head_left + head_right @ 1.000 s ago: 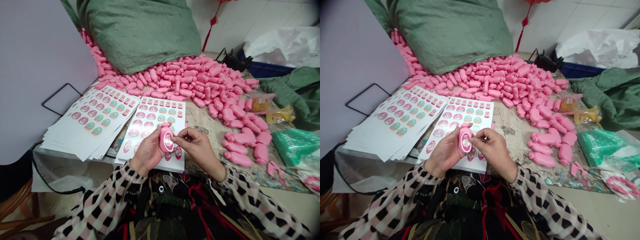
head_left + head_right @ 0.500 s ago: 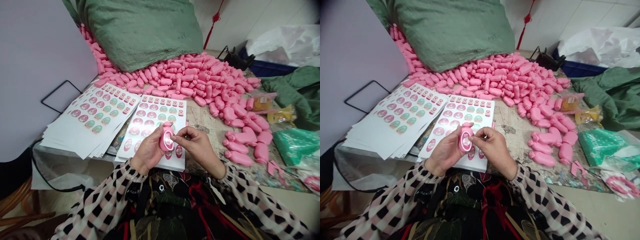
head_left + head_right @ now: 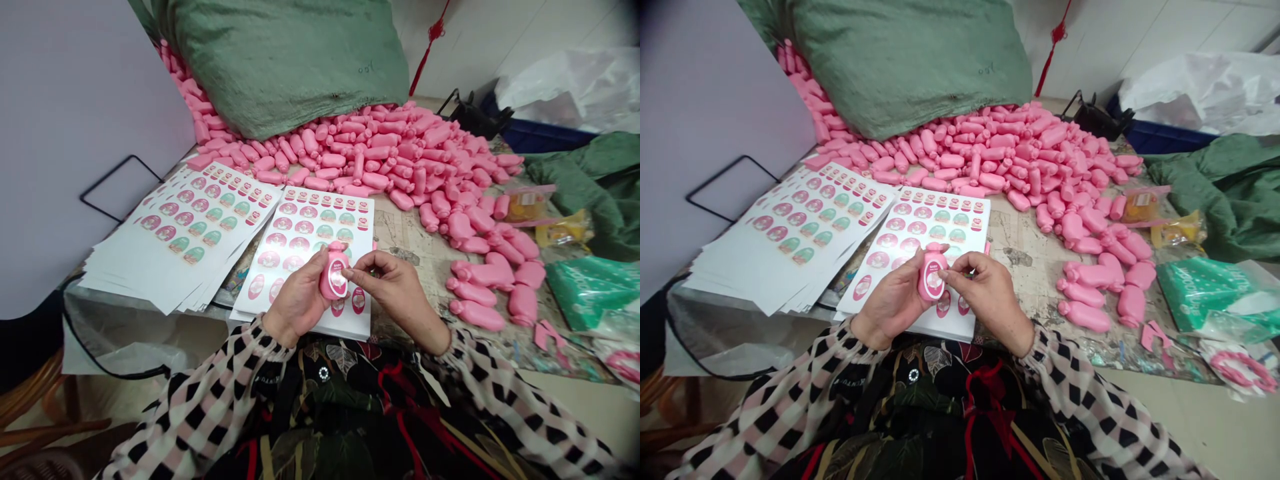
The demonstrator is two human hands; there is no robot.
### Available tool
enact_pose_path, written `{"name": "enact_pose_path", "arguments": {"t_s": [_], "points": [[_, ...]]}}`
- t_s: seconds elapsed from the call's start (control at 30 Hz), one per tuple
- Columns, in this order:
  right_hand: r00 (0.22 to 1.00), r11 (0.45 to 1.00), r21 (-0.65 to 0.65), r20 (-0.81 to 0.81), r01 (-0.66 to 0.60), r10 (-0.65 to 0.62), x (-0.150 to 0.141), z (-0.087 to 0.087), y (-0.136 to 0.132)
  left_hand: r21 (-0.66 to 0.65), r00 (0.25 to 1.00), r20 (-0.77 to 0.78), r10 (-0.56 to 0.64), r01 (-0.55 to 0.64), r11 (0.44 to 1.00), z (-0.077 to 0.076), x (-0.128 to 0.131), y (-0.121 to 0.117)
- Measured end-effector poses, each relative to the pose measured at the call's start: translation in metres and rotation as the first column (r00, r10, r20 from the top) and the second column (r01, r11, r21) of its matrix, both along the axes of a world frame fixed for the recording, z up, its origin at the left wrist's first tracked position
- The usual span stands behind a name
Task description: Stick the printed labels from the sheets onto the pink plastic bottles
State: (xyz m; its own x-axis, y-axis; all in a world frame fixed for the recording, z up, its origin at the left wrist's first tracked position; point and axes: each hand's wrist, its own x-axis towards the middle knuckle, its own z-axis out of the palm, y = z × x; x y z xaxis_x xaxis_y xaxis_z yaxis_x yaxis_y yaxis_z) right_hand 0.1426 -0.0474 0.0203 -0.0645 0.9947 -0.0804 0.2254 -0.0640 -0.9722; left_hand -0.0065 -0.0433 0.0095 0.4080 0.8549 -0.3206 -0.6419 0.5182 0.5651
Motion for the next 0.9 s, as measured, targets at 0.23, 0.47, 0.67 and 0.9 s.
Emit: {"name": "enact_pose_path", "arguments": {"t_s": [0.23,0.47,0.67,0.9], "points": [[1.000,1.000,0.012,0.018,0.001,-0.001,0.000,-0.001,0.000,0.083,0.998,-0.049,-0.035,0.039,0.996,-0.001,-0.001,-0.001],[0.998,0.999,0.033,0.056,0.009,-0.010,0.001,-0.005,0.000,0.122,0.993,-0.106,-0.054,0.067,0.990,0.002,-0.003,-0.005],[0.994,0.995,0.098,0.107,0.008,-0.018,0.000,-0.006,-0.001,0.097,0.990,-0.113,-0.080,0.091,0.991,0.001,-0.006,-0.005],[0.925,0.923,0.331,0.375,-0.197,0.063,0.012,-0.006,0.001,0.109,0.983,-0.137,-0.124,0.139,0.984,-0.001,-0.006,-0.008]]}}
